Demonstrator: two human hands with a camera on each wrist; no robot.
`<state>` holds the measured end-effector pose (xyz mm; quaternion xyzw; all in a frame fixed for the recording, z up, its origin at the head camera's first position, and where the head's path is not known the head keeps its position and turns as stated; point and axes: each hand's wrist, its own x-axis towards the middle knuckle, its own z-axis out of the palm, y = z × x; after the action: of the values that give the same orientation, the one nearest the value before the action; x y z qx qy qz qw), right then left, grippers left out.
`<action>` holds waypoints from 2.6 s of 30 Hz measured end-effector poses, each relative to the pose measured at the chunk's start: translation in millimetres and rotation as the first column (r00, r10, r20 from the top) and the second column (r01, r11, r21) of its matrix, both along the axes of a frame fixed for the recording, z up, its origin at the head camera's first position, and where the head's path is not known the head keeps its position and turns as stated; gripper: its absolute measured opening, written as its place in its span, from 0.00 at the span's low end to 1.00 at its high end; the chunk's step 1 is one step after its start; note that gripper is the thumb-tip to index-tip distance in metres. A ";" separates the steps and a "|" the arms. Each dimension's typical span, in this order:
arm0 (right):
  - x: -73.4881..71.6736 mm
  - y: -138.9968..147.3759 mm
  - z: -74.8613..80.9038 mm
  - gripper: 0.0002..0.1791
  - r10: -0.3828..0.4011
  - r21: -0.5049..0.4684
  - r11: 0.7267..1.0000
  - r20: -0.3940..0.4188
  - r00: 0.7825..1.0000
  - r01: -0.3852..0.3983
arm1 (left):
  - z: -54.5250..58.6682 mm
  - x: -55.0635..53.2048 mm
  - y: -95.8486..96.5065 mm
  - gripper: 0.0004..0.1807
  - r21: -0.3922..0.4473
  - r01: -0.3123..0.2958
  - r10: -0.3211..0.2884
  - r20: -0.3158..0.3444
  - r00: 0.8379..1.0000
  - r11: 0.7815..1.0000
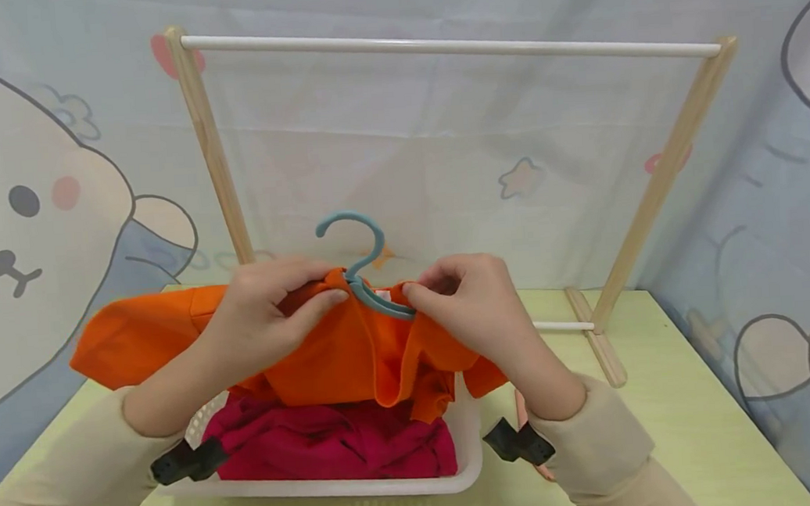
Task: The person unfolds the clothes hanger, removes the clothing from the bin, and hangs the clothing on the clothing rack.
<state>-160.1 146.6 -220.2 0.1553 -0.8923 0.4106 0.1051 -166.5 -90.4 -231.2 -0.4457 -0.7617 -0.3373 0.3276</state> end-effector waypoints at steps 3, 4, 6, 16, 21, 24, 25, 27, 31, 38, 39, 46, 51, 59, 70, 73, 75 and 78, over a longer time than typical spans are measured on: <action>-0.6 -2.7 -1.6 0.11 0.047 -0.019 0.999 -0.009 0.999 -0.047 | -0.9 0.2 3.0 0.09 0.004 0.004 -0.004 0.009 1.000 1.000; -0.8 -2.6 -2.7 0.11 0.069 -0.024 0.997 -0.013 0.998 -0.069 | -1.1 0.2 3.3 0.09 0.005 0.004 -0.004 0.013 1.000 1.000; -1.2 -0.3 -5.6 0.09 0.121 -0.012 0.993 -0.046 0.992 -0.121 | -1.7 -0.1 2.9 0.09 0.007 -0.007 0.007 0.022 1.000 1.000; -5.0 12.8 -20.1 0.12 0.371 0.057 0.929 -0.163 0.914 -0.366 | -1.3 -0.5 -4.7 0.11 0.048 -0.043 0.038 0.091 0.995 0.998; -6.9 14.6 -25.0 0.16 0.418 0.120 0.908 -0.224 0.881 -0.400 | -1.8 0.0 -4.9 0.11 0.049 -0.028 0.024 0.070 0.997 0.998; -8.2 14.9 -29.1 0.14 0.435 0.162 0.900 -0.286 0.854 -0.404 | -2.1 -0.1 -4.8 0.11 0.050 -0.013 0.010 0.056 0.998 0.999; -8.4 15.0 -30.7 0.14 0.435 0.174 0.900 -0.314 0.844 -0.399 | -1.8 0.0 -4.7 0.11 0.049 -0.006 0.003 0.055 0.998 0.999; -8.5 15.6 -34.0 0.12 0.430 0.201 0.902 -0.380 0.819 -0.381 | -1.1 0.2 -4.7 0.11 0.049 0.010 -0.013 0.061 0.998 0.999; -8.2 17.2 -37.6 0.12 0.383 0.204 0.924 -0.499 0.778 -0.324 | 0.5 1.4 -7.9 0.11 0.030 0.023 -0.026 0.106 0.994 0.999; -6.1 24.6 -35.8 0.11 0.317 0.189 0.948 -0.527 0.788 -0.255 | 2.3 4.0 -24.5 0.09 -0.041 -0.021 0.028 0.178 0.984 0.999; -5.8 25.8 -35.5 0.10 0.310 0.186 0.951 -0.523 0.794 -0.248 | 2.7 4.2 -27.5 0.08 -0.054 -0.035 0.045 0.182 0.982 0.998; -3.2 32.5 -32.1 0.09 0.268 0.163 0.963 -0.499 0.824 -0.214 | 4.2 7.1 -47.1 0.08 -0.129 -0.144 0.170 0.215 0.962 0.981; -2.3 36.3 -30.1 0.09 0.269 0.147 0.963 -0.485 0.832 -0.225 | 4.5 9.7 -61.0 0.11 -0.132 -0.196 0.221 0.218 0.951 0.972; -3.9 47.0 -29.2 0.11 0.254 0.117 0.967 -0.464 0.849 -0.225 | 3.5 13.0 -87.0 0.16 -0.106 -0.262 0.281 0.267 0.922 0.959; -4.9 60.0 -29.6 0.10 0.253 0.073 0.966 -0.448 0.857 -0.247 | -7.6 13.9 -116.5 0.10 -0.086 -0.293 0.304 0.338 0.891 0.952; -5.2 61.5 -30.2 0.11 0.264 0.065 0.963 -0.446 0.855 -0.263 | -9.7 14.3 -120.2 0.11 -0.082 -0.310 0.318 0.361 0.877 0.947; -5.3 61.8 -30.4 0.11 0.264 0.068 0.963 -0.442 0.858 -0.261 | -9.5 15.3 -120.2 0.13 -0.086 -0.322 0.330 0.377 0.866 0.943; -5.2 61.1 -30.6 0.10 0.266 0.077 0.963 -0.436 0.860 -0.259 | -6.3 17.8 -115.9 0.16 -0.120 -0.344 0.364 0.375 0.853 0.931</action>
<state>-165.3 207.7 -250.9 0.3654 -0.8185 0.3680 0.2473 -148.8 -206.3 -237.4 -0.2295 -0.8884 -0.3347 0.2145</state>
